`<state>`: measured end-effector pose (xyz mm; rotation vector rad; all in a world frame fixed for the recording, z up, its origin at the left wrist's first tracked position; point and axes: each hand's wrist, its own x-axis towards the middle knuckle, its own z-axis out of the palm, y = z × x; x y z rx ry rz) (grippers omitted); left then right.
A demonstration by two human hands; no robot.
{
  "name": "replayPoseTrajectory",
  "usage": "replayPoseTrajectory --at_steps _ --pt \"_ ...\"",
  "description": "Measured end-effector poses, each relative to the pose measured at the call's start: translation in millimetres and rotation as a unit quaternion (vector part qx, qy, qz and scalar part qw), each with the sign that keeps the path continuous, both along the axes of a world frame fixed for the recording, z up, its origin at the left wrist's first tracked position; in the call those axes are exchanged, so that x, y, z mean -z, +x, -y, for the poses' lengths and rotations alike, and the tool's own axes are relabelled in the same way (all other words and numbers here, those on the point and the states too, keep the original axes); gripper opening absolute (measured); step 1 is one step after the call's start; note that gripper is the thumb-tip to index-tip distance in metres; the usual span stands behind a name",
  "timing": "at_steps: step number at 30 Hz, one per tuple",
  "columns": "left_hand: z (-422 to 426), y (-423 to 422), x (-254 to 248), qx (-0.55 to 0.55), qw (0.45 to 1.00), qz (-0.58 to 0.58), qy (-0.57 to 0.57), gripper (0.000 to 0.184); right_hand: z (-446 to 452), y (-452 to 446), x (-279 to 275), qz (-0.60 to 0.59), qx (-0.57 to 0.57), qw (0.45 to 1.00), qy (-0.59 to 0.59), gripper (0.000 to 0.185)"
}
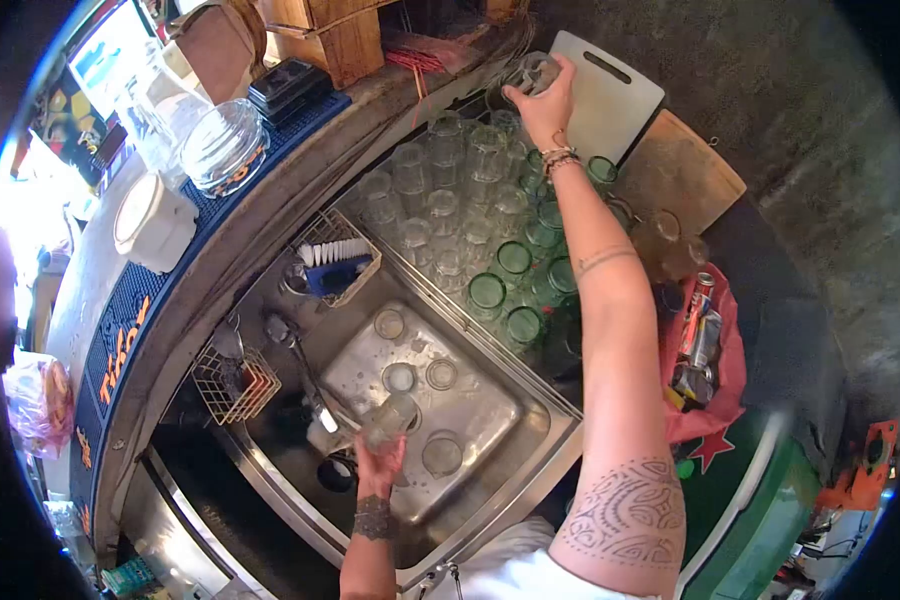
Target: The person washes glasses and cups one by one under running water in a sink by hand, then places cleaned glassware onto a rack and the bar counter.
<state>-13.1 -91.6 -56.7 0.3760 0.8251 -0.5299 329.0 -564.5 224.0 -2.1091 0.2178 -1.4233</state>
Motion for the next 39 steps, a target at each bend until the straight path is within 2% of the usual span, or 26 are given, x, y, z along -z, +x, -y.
replayPoseTrajectory --at_steps 3,6,8,9,11,12,14,15,17,19,20,21,23,25,27,28,29,30,32,33,34,35,36,37,38,39 --pt "6 2 -18 -0.006 0.999 -0.036 -0.001 0.068 -3 22 16 -0.052 -0.014 0.997 0.053 0.084" --pt "2 2 -18 0.022 0.997 -0.011 0.076 0.068 -1 45 34 -0.144 -0.032 0.98 0.13 0.085" --pt "-4 1 -13 0.046 0.995 -0.008 0.088 0.064 12 76 60 -0.042 -0.148 0.986 0.072 0.09" --pt "-7 0 -9 0.043 0.995 -0.01 0.089 0.064 14 79 65 -0.044 -0.15 0.985 0.073 0.09" --pt "-14 -2 2 0.073 0.99 0.038 0.117 0.058 0 69 54 -0.178 -0.115 0.976 0.055 0.087" --pt "-15 -3 5 0.069 0.99 0.035 0.116 0.058 -3 72 53 -0.181 -0.119 0.975 0.054 0.087" --pt "-14 -3 -3 0.071 0.966 0.073 0.239 0.042 6 81 60 -0.255 -0.107 0.961 -0.007 0.087" --pt "-13 -1 -8 0.066 0.966 0.066 0.24 0.042 9 84 62 -0.261 -0.113 0.959 -0.007 0.087" --pt "-7 10 -25 0.092 0.911 0.124 0.383 0.026 9 84 54 -0.361 -0.063 0.93 -0.018 0.085" --pt "-9 11 -14 0.086 0.853 0.181 0.483 0.02 11 87 61 -0.361 -0.065 0.928 -0.065 0.085" --pt "-2 17 -28 0.11 0.781 0.173 0.59 0.028 16 92 65 -0.35 -0.059 0.929 -0.109 0.085" --pt "2 20 -38 0.109 0.782 0.16 0.592 0.028 25 98 68 -0.358 -0.07 0.925 -0.109 0.085" --pt "4 21 -53 0.101 0.666 0.279 0.685 0.038 33 109 71 -0.387 -0.071 0.907 -0.152 0.074" --pt "-2 18 -59 0.226 0.585 0.245 0.739 0.049 1 87 28 -0.507 -0.003 0.856 -0.102 0.073" --pt "-2 17 -62 0.223 0.596 0.244 0.732 0.059 -31 50 3 -0.423 0.052 0.898 -0.109 0.067" --pt "-2 19 -63 0.214 0.605 0.259 0.722 0.07 -55 23 1 -0.239 0.031 0.955 -0.174 0.058" --pt "-3 19 -63 0.213 0.606 0.247 0.725 0.07 -87 -11 -3 -0.043 0.009 0.973 -0.228 0.048" --pt "-3 20 -63 0.191 0.602 0.272 0.726 0.068 -131 -54 -9 -0.089 -0.105 0.983 -0.123 0.038" --pt "-8 20 -66 0.197 0.561 0.31 0.741 0.069 -216 -138 -9 -0.224 -0.272 0.934 0.054 0.02" --pt "-10 20 -65 0.199 0.562 0.303 0.744 0.069 -240 -167 11 -0.283 -0.331 0.898 0.056 0.017" --pt "-10 18 -63 0.194 0.561 0.313 0.741 0.07 -262 -193 43 -0.401 -0.366 0.832 0.119 0.014" --pt "-9 15 -61 0.189 0.561 0.324 0.738 0.071 -271 -213 101 -0.485 -0.39 0.778 0.09 0.015" --pt "-7 9 -60 0.172 0.509 0.324 0.779 0.073 -284 -232 148 -0.52 -0.412 0.748 0.032 0.02" --pt "-10 6 -64 0.173 0.509 0.322 0.78 0.073 -295 -253 206 -0.565 -0.423 0.707 0.049 0.031" --pt "-12 6 -71 0.228 0.534 0.32 0.748 0.077 -310 -270 231 -0.634 -0.388 0.611 0.272 0.033" --pt "-13 8 -77 0.282 0.558 0.318 0.713 0.081 -326 -280 242 -0.663 -0.327 0.475 0.478 0.036"
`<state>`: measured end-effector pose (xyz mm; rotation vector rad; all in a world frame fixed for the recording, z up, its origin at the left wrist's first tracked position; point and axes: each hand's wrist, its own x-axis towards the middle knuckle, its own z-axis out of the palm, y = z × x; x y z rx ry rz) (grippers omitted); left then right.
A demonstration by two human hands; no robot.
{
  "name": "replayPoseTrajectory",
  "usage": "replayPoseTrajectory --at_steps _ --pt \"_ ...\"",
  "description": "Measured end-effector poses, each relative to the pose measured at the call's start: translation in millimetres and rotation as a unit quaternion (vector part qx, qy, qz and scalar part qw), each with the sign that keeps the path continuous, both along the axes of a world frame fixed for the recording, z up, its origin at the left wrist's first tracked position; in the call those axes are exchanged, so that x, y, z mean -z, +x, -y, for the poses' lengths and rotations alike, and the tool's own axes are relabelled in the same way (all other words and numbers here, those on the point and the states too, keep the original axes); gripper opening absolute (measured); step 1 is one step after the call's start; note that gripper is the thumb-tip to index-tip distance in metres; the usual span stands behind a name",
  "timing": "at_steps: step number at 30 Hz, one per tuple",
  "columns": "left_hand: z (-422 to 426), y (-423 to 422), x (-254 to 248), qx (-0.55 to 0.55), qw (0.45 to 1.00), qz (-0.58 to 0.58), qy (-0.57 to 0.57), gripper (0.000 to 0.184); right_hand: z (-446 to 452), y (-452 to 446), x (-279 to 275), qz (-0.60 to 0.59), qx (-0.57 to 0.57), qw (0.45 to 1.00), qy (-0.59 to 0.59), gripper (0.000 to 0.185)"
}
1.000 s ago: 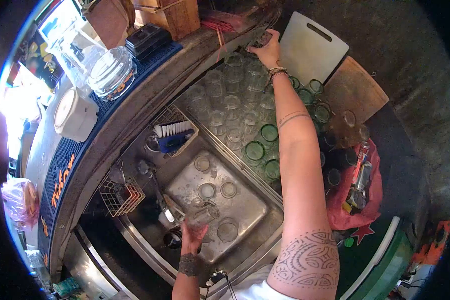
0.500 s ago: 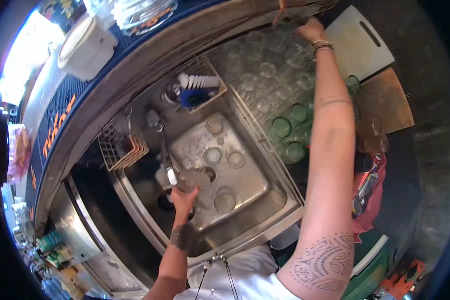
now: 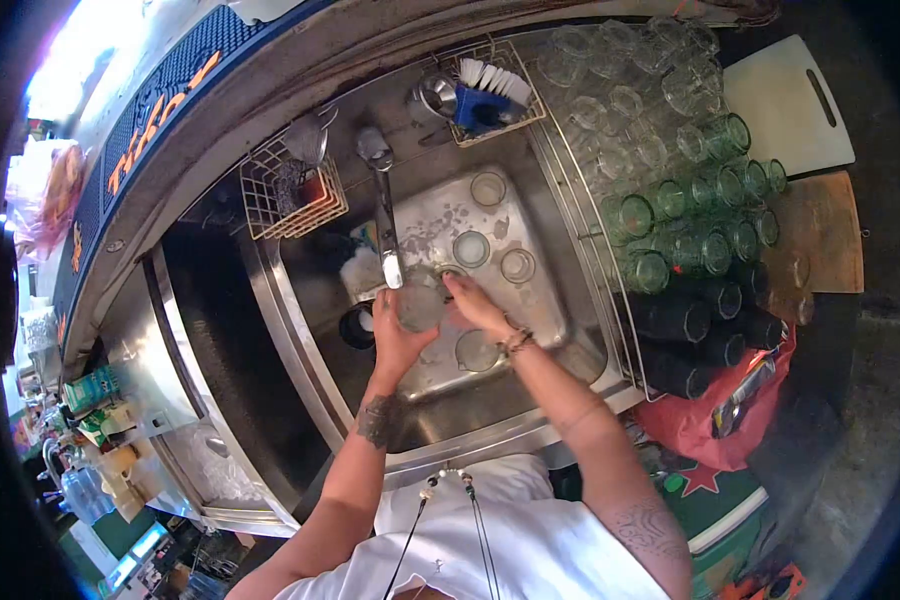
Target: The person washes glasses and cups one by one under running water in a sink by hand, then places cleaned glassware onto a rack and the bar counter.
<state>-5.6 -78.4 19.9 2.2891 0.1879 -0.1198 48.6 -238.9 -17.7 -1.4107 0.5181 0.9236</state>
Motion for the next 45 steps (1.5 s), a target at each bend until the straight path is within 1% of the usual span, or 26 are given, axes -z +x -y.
replayPoseTrajectory --at_steps 1,2,3,4,6,9,11,13,16,19,22,24,26,29,31,33,34,35,36,37,38,39,41,42,43,45 --pt "0 0 -3 -0.001 1.0 0.002 0.0 0.081 -10 -2 2 0.002 -0.001 1.0 0.0 0.036" --pt "-1 -4 -4 0.013 1.0 0.006 -0.006 0.08 -19 -5 3 -0.134 0.079 0.967 0.201 0.043" --pt "-2 -9 -5 0.028 1.0 0.01 -0.012 0.079 -28 -8 6 -0.262 0.155 0.87 0.388 0.051" --pt "1 -14 -3 0.03 0.999 0.006 -0.012 0.079 -35 -10 18 -0.264 0.158 0.869 0.388 0.051" --pt "11 -24 11 -0.124 0.97 0.09 -0.19 0.069 -48 -9 59 -0.264 0.153 0.849 0.431 0.049" --pt "7 -64 105 -0.176 0.94 0.017 -0.293 0.067 -63 -8 85 -0.282 0.264 0.839 0.382 0.046" --pt "12 -72 121 -0.171 0.926 -0.267 -0.204 0.063 -65 -14 83 -0.249 0.223 0.848 0.411 0.044" --pt "25 -74 142 -0.126 0.95 -0.217 -0.188 0.065 -65 -10 65 -0.242 0.155 0.843 0.455 0.048" --pt "35 -85 221 -0.041 0.978 -0.109 -0.176 0.07 -67 -8 63 -0.243 0.197 0.83 0.461 0.049" --pt "40 -73 216 -0.007 0.988 -0.033 -0.153 0.073 -69 -3 43 -0.293 0.267 0.83 0.392 0.045" --pt "57 27 173 -0.02 0.997 0.009 -0.079 0.076 -68 3 46 -0.345 0.227 0.802 0.431 0.044" --pt "76 76 159 -0.028 0.998 0.031 -0.057 0.077 -69 10 37 -0.309 0.218 0.818 0.434 0.044" --pt "79 86 169 0.031 0.998 -0.006 -0.045 0.096 -70 20 35 -0.281 0.182 0.832 0.443 0.042" --pt "81 89 204 0.023 0.995 0.072 -0.071 0.093 -68 26 33 -0.32 0.182 0.817 0.443 0.041" --pt "74 84 216 0.052 0.991 0.022 -0.125 0.093 -68 21 36 -0.348 0.181 0.797 0.46 0.038" --pt "66 78 227 0.079 0.981 -0.024 -0.174 0.094 -70 20 49 -0.28 0.158 0.821 0.471 0.032" --pt "66 72 247 0.067 0.978 -0.03 -0.193 0.091 -75 20 73 -0.288 0.106 0.859 0.409 0.029" --pt "65 65 267 0.055 0.975 -0.035 -0.212 0.089 -77 18 67 -0.288 0.105 0.859 0.411 0.029" --pt "64 55 286 0.044 0.971 -0.042 -0.231 0.086 -80 15 56 -0.093 0.019 0.97 0.222 0.029" --pt "63 40 304 0.032 0.967 -0.05 -0.249 0.083 -81 10 48 0.111 -0.07 0.991 0.013 0.029" --pt "63 24 321 0.019 0.962 -0.057 -0.268 0.081 -78 6 53 0.171 -0.111 0.968 0.144 0.041" --pt "62 8 329 0.007 0.956 -0.064 -0.287 0.078 -78 5 48 0.169 -0.111 0.969 0.145 0.041" --pt "47 -115 345 -0.017 0.943 -0.075 -0.325 0.073 -80 9 26 0.281 -0.186 0.93 -0.149 0.064" --pt "47 -127 357 -0.029 0.935 -0.08 -0.344 0.071 -81 9 3 0.269 -0.142 0.938 -0.165 0.069" --pt "57 -135 297 -0.028 0.935 -0.079 -0.344 0.071 -78 6 1 0.27 -0.142 0.938 -0.165 0.069" --pt "37 -61 157 -0.034 0.984 -0.093 -0.149 0.071 -66 -1 2 0.287 -0.08 0.947 -0.124 0.079"
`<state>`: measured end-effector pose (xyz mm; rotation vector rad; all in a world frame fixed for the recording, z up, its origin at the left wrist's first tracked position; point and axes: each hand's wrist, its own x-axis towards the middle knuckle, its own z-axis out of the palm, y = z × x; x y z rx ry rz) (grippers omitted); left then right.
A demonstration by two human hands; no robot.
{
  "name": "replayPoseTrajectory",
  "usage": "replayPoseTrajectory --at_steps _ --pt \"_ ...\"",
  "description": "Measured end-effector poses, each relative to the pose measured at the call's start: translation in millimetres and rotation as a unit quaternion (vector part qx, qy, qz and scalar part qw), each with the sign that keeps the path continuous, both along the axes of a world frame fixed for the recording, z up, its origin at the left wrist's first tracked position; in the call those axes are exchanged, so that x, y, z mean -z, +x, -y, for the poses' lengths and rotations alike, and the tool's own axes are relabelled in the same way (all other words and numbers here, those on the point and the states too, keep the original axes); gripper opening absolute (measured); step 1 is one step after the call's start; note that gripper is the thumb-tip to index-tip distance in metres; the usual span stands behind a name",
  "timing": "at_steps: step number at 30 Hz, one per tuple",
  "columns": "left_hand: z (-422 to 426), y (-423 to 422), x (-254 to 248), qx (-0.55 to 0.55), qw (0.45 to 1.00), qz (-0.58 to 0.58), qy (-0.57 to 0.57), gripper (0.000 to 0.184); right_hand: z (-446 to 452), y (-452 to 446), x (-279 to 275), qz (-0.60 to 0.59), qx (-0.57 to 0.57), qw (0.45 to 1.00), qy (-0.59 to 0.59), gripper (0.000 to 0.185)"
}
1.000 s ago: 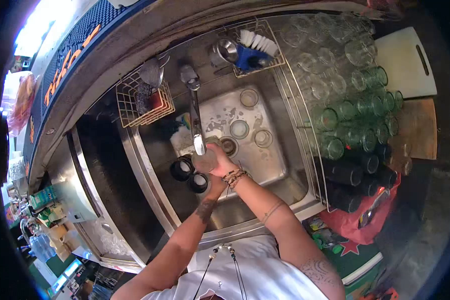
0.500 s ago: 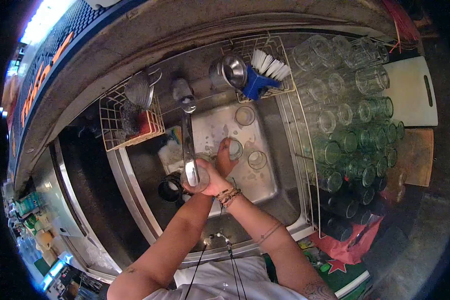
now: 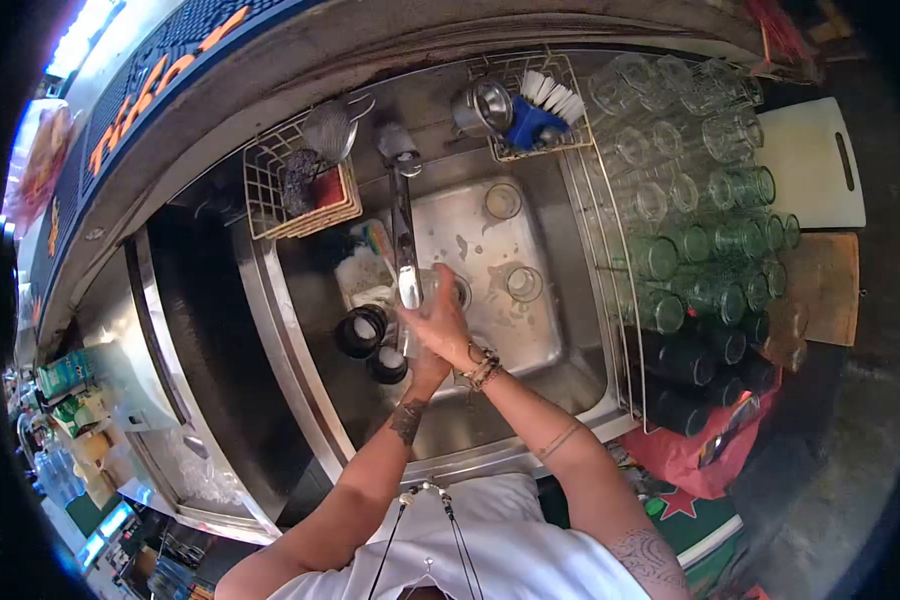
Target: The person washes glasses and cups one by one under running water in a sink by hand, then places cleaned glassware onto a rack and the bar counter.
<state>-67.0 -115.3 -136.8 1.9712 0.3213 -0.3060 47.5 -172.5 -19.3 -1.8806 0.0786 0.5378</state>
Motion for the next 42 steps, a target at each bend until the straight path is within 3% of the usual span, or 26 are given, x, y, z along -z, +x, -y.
replayPoseTrajectory --at_steps 2,4,5,6,8,9,10,12,14,16,17,19,20,22,23,26,28,30,31,33,34,36,37,38,40,42 --pt "-6 3 -29 0.007 0.999 -0.036 0.028 0.074 9 -2 -22 0.043 0.01 0.999 -0.023 0.079" --pt "-8 -4 -50 0.017 0.996 -0.073 0.058 0.077 16 -7 -14 -0.03 0.096 0.995 -0.027 0.077" --pt "-8 -9 -57 -0.021 0.996 -0.005 0.088 0.078 13 -8 0 0.045 0.155 0.986 0.05 0.078" --pt "-9 -12 -64 -0.058 0.989 0.065 0.118 0.08 15 -10 12 0.045 0.157 0.985 0.052 0.078" --pt "-13 -18 -70 -0.053 0.989 0.072 0.116 0.08 10 -2 -2 -0.159 0.288 0.934 0.139 0.078" --pt "-15 -18 -73 -0.051 0.989 0.078 0.112 0.081 12 -11 91 -0.174 0.336 0.921 0.091 0.078" --pt "-15 -19 -74 -0.048 0.989 0.082 0.113 0.081 12 -11 86 -0.171 0.339 0.92 0.094 0.078" --pt "-17 -19 -77 -0.021 0.984 0.114 0.135 0.08 12 -12 61 -0.372 0.269 0.831 0.313 0.083" --pt "-18 -15 -91 -0.05 0.988 0.095 0.111 0.078 10 -16 30 -0.349 0.224 0.831 0.372 0.088" --pt "-19 -14 -94 -0.069 0.991 0.076 0.082 0.077 -4 -19 -6 -0.279 0.305 0.882 0.227 0.088" --pt "-22 -15 -87 -0.037 0.987 0.107 0.117 0.077 -5 -23 -7 -0.248 0.322 0.884 0.231 0.086" --pt "-27 -14 -81 0.0 0.983 0.116 0.14 0.074 -6 -34 44 -0.042 0.29 0.952 0.091 0.085" --pt "-27 -8 -82 0.012 0.983 0.126 0.133 0.074 -2 -31 -9 -0.004 0.296 0.939 0.172 0.087" --pt "-26 3 -94 -0.015 0.992 0.084 0.096 0.073 10 -25 -50 0.074 0.282 0.948 0.131 0.089" --pt "-26 12 -112 -0.024 1.0 0.01 0.015 0.071 17 -22 -66 0.139 0.254 0.953 0.09 0.091" --pt "-28 35 -118 -0.049 0.99 0.128 0.027 0.073 50 -2 -108 0.229 0.257 0.938 0.051 0.088" --pt "-37 37 -72 -0.062 0.983 0.163 0.051 0.069 80 17 -136 0.308 0.262 0.914 -0.032 0.081" --pt "-40 44 -49 -0.122 0.982 0.107 -0.102 0.062 113 46 -152 0.39 0.313 0.858 -0.117 0.077" --pt "-38 50 -62 -0.122 0.981 0.11 -0.102 0.062 127 64 -157 0.432 0.353 0.82 -0.127 0.077" --pt "-31 62 -104 -0.174 0.948 -0.077 -0.257 0.053 151 97 -187 0.44 0.391 0.8 -0.116 0.079" --pt "-30 63 -100 -0.173 0.948 -0.069 -0.258 0.053 166 115 -188 0.446 0.391 0.797 -0.112 0.079" --pt "-27 65 -85 -0.206 0.831 -0.18 -0.484 0.052 194 153 -182 0.491 0.378 0.751 -0.227 0.076" --pt "-20 71 -121 -0.215 0.83 -0.225 -0.463 0.055 204 169 -179 0.498 0.378 0.749 -0.221 0.076" --pt "-20 75 -119 -0.215 0.832 -0.217 -0.464 0.055 211 182 -175 0.495 0.371 0.748 -0.241 0.077" --pt "-19 81 -111 -0.174 0.739 -0.298 -0.578 0.054 223 202 -168 0.473 0.349 0.763 -0.27 0.081" --pt "-13 84 -132 -0.182 0.761 -0.258 -0.567 0.053 232 217 -155 0.458 0.354 0.772 -0.261 0.08"
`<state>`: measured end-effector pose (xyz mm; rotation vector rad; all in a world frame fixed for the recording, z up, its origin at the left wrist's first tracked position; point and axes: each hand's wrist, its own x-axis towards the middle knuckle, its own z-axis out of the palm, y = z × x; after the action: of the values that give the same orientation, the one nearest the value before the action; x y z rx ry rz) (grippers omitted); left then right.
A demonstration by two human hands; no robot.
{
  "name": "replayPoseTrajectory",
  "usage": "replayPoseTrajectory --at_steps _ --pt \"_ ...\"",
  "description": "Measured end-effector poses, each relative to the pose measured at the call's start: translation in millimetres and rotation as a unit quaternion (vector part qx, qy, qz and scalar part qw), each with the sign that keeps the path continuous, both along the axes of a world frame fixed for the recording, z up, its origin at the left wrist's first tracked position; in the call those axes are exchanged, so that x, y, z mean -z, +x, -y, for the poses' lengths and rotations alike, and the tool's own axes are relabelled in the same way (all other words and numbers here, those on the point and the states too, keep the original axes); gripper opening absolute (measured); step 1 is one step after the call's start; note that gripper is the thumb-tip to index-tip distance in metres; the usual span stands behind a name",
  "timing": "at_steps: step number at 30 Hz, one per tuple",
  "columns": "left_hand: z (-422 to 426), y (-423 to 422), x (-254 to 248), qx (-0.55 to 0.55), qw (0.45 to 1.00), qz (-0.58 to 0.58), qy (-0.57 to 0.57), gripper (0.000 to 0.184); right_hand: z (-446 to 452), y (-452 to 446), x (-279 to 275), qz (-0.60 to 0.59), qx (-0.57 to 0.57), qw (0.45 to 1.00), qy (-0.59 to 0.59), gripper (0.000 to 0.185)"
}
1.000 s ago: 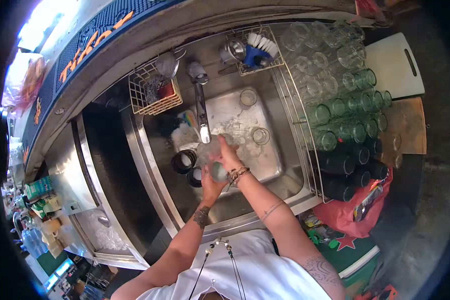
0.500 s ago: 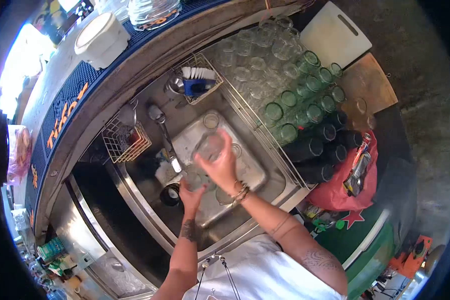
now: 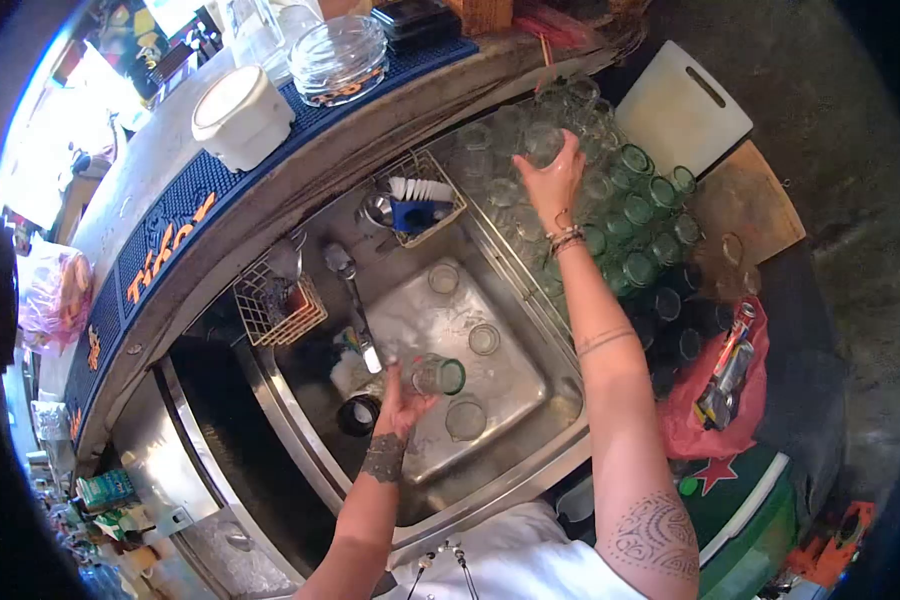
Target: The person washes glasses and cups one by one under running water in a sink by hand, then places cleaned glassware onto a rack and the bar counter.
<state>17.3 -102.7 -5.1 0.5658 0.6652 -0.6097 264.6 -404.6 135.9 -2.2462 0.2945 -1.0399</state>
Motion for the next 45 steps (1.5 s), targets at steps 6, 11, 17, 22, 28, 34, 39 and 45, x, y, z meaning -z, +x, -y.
replayPoseTrajectory --at_steps 6,11,17,22,28,34,39,45 --pt "-24 11 26 0.055 0.94 0.109 0.32 0.041 18 22 37 -0.084 -0.018 0.995 0.049 0.081" --pt "-24 12 -5 0.051 0.749 0.336 0.569 0.065 -9 -10 22 -0.017 0.05 0.998 -0.027 0.069" --pt "-33 8 -11 0.097 0.628 0.402 0.659 0.072 -129 -160 81 -0.299 -0.307 0.882 0.198 0.02" --pt "-26 -12 -14 0.088 0.602 0.449 0.654 0.071 -191 -211 163 -0.521 -0.316 0.509 0.608 0.045" --pt "-42 -25 2 0.042 0.673 0.397 0.623 0.075 -202 -223 202 -0.637 -0.279 0.374 0.613 0.04" --pt "-48 -13 -1 0.187 0.618 0.367 0.67 0.077 -189 -225 119 -0.242 -0.583 0.77 -0.094 0.017" --pt "-20 -12 -19 0.264 0.552 0.462 0.642 0.075 -202 -211 143 -0.393 -0.607 0.646 -0.245 0.021" --pt "-14 -21 -4 0.261 0.585 0.411 0.649 0.076 -228 -241 255 -0.372 -0.558 0.737 -0.086 0.024"
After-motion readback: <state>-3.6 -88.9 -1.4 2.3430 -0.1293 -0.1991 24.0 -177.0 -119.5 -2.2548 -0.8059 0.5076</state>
